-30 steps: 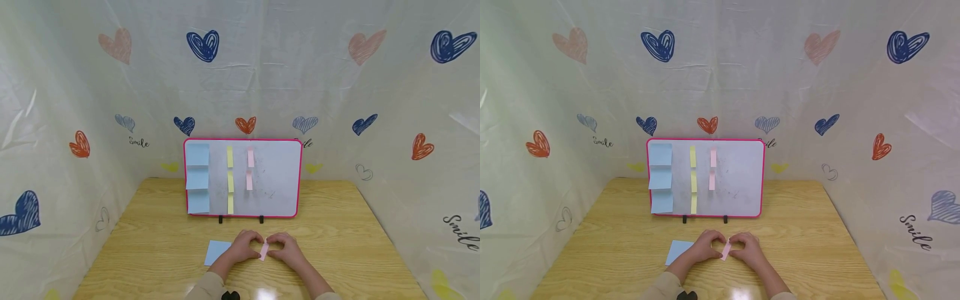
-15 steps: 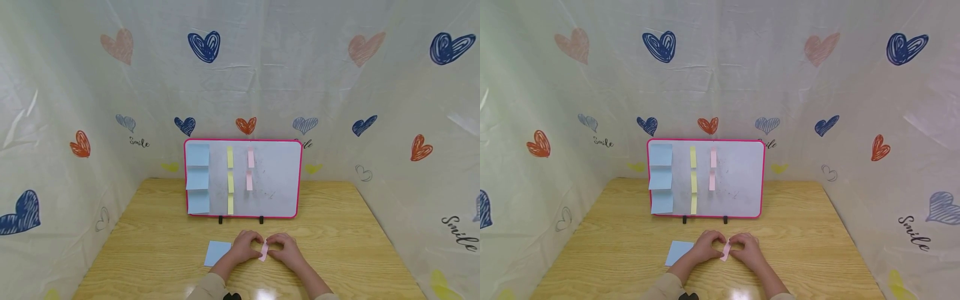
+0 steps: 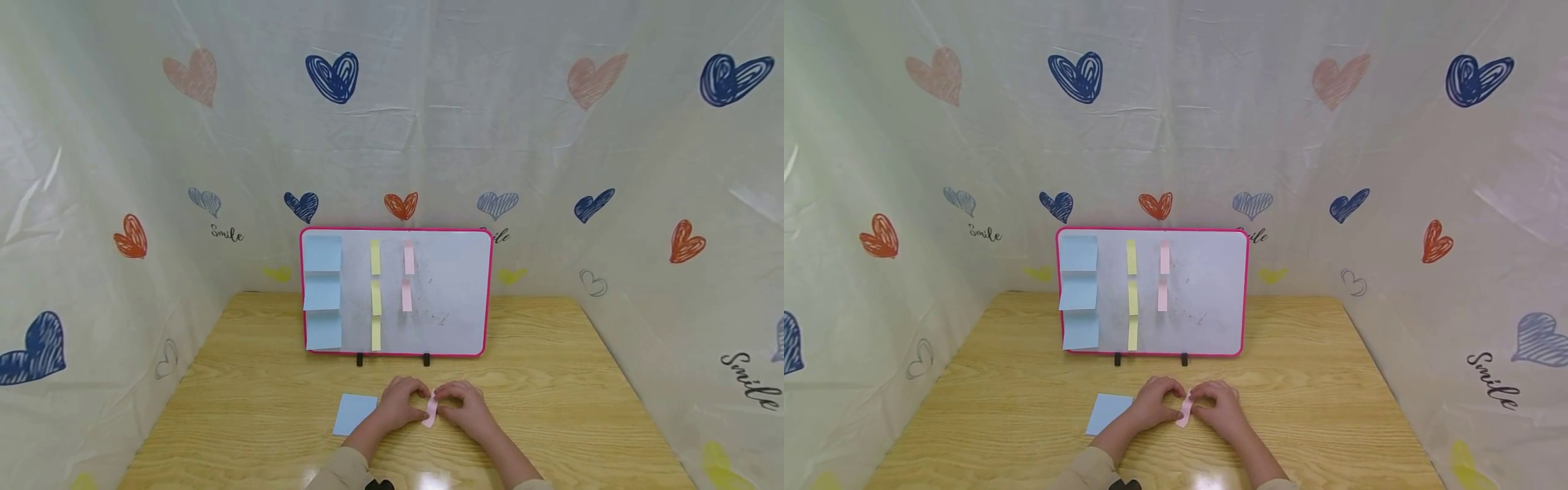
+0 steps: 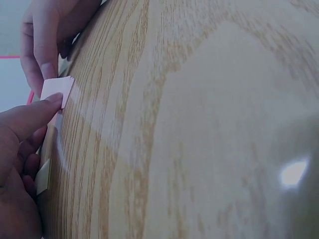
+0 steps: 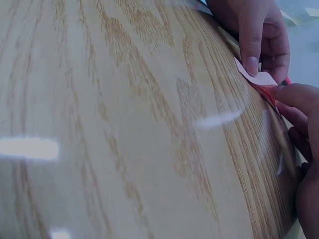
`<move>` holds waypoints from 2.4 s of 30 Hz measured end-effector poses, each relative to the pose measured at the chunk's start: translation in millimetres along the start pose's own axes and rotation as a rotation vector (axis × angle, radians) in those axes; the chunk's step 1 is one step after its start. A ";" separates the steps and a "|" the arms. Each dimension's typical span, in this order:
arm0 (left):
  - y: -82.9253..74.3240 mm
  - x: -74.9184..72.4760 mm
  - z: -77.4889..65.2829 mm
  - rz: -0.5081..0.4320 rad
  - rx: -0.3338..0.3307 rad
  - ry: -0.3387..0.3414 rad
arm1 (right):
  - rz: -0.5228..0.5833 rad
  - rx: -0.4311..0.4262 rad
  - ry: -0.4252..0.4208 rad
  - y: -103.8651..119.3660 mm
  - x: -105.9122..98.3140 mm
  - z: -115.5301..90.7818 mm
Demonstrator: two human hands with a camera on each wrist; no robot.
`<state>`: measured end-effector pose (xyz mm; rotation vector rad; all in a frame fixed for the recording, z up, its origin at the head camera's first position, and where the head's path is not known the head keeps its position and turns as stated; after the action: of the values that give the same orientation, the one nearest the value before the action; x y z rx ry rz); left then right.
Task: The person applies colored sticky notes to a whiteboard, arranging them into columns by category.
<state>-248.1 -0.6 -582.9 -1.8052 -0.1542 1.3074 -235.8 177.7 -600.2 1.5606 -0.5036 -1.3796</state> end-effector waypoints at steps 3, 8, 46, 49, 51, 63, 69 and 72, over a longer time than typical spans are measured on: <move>0.6 0.6 0.1 0.008 0.001 -0.002 | 0.001 -0.005 0.000 0.8 0.0 0.3; 1.6 0.8 0.3 0.014 0.001 -0.001 | -0.012 -0.013 -0.010 2.4 0.4 0.5; 6.6 0.3 4.5 0.061 -0.007 0.045 | 0.097 0.097 0.074 3.2 -14.9 21.7; 5.9 0.5 4.9 0.069 -0.003 0.052 | 0.118 0.076 0.110 3.4 -19.5 26.2; 6.2 1.7 5.1 0.076 0.000 0.057 | 0.125 0.060 0.137 3.8 -21.7 28.7; 4.7 3.2 3.5 0.105 0.007 0.069 | 0.138 0.033 0.292 8.5 -27.9 40.3; 4.8 3.7 3.6 0.103 -0.008 0.073 | 0.107 0.014 0.377 10.4 -29.9 43.3; 5.5 4.3 3.7 0.102 -0.009 0.075 | 0.071 0.028 0.412 10.6 -31.1 45.4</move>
<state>-251.3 0.5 -590.1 -1.8880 -0.0270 1.3085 -283.3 180.7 -570.5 1.7735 -0.3219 -0.9643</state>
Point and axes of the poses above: each hand's wrist, its own z-axis towards the middle knuckle, its own x-axis out of the palm, y = z × x, the point moved 4 cm from there along z, towards the middle knuckle, and after that the axes turned 11 degrees about y, right-handed, at the moved point
